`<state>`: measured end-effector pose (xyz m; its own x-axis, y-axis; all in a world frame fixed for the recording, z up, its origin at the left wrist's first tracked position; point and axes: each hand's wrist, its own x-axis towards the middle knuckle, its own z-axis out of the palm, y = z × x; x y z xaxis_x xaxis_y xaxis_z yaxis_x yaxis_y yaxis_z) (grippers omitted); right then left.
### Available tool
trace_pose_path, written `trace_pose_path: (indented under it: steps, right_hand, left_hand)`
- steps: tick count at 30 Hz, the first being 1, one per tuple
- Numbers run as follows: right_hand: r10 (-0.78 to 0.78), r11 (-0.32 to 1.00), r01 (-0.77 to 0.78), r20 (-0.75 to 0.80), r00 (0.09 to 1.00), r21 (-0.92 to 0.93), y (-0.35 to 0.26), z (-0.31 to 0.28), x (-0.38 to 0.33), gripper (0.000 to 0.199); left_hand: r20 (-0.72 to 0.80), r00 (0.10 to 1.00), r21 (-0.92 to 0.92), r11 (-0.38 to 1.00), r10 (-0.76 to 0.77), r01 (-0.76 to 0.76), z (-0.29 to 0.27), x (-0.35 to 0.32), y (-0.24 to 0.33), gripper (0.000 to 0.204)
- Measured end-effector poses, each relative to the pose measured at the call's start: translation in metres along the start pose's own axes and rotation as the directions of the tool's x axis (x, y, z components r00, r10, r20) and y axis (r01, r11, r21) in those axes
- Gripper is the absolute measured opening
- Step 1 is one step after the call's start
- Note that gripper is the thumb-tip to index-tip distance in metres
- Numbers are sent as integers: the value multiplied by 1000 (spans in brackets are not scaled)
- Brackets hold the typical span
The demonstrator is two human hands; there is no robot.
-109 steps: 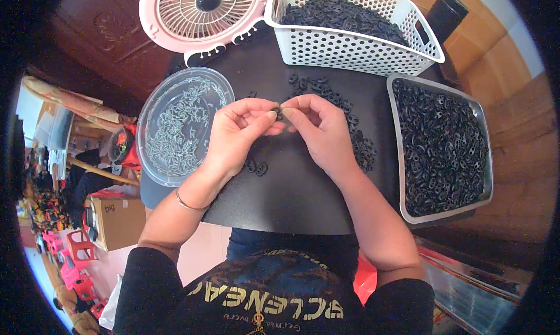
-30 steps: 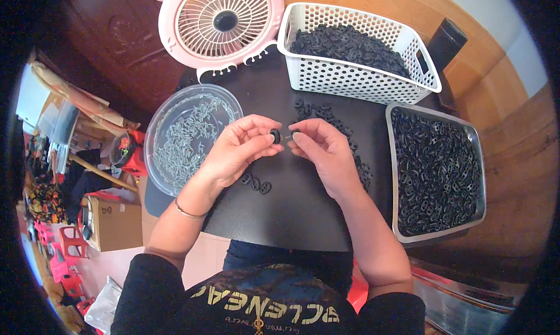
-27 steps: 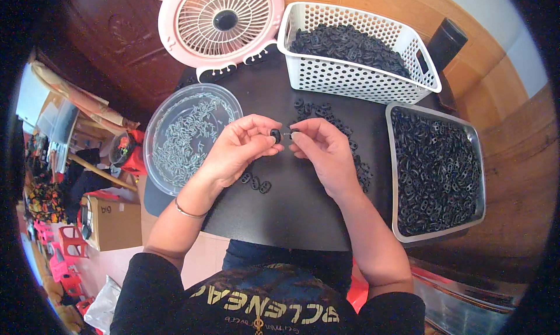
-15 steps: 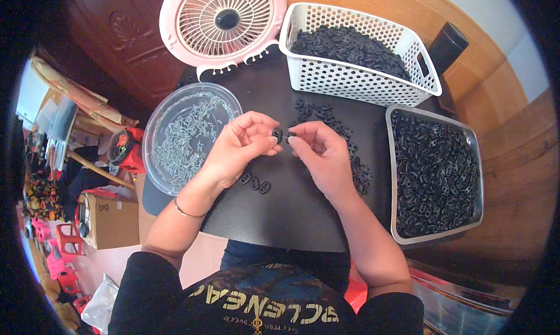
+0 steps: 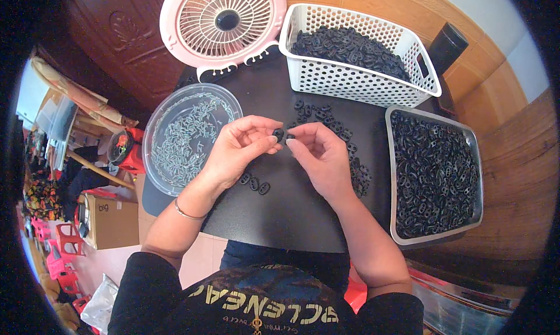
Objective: The person sits at a table and assembles small black plastic components by inserting silver screws into them. They pick up a plastic piece from a pile on the table, retrieve a screw from a clear container, and fasten the two together by hand. The assembled units are placed back onto the table surface.
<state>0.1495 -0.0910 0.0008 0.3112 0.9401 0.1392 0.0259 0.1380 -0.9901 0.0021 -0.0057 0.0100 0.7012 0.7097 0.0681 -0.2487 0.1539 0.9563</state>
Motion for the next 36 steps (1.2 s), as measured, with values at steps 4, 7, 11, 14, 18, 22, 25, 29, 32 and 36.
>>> trace_pose_path:
  steps: [4,7,11,14,18,22,25,29,32,36]
  right_hand:
    - [-13,1000,13,17,1000,0,0,0,0,12]
    - [-35,999,35,20,999,-37,-1,0,-1,12]
    - [-33,999,34,31,999,-14,-1,0,-1,13]
    - [-32,999,31,29,999,36,-1,0,-1,14]
    - [-31,997,29,28,999,65,-3,1,-2,15]
    - [-41,996,39,17,999,75,-2,1,-2,15]
    - [-47,996,46,9,999,82,-1,1,-3,15]
    - [-66,994,67,-15,998,86,1,3,-3,15]
    - [-71,994,73,-24,997,82,0,3,-3,15]
    - [-55,997,55,-7,998,62,0,1,-3,16]
  left_hand:
    - [-4,1000,20,1000,14,-14,2,-1,2,23]
    - [5,1000,101,995,28,-28,1,-2,1,24]
    - [24,999,139,989,39,-42,4,-5,3,24]
    - [23,999,140,989,34,-37,5,-5,4,24]
    - [6,998,119,991,67,-67,4,-3,1,23]
    - [-1,997,108,991,81,-81,4,-4,1,22]
    - [1,997,97,992,81,-81,4,-3,0,21]
    - [-24,996,110,991,84,-80,6,-4,0,19]
    - [-48,996,96,992,80,-75,7,-5,-2,19]
    - [-31,998,95,994,61,-58,6,-4,-3,18]
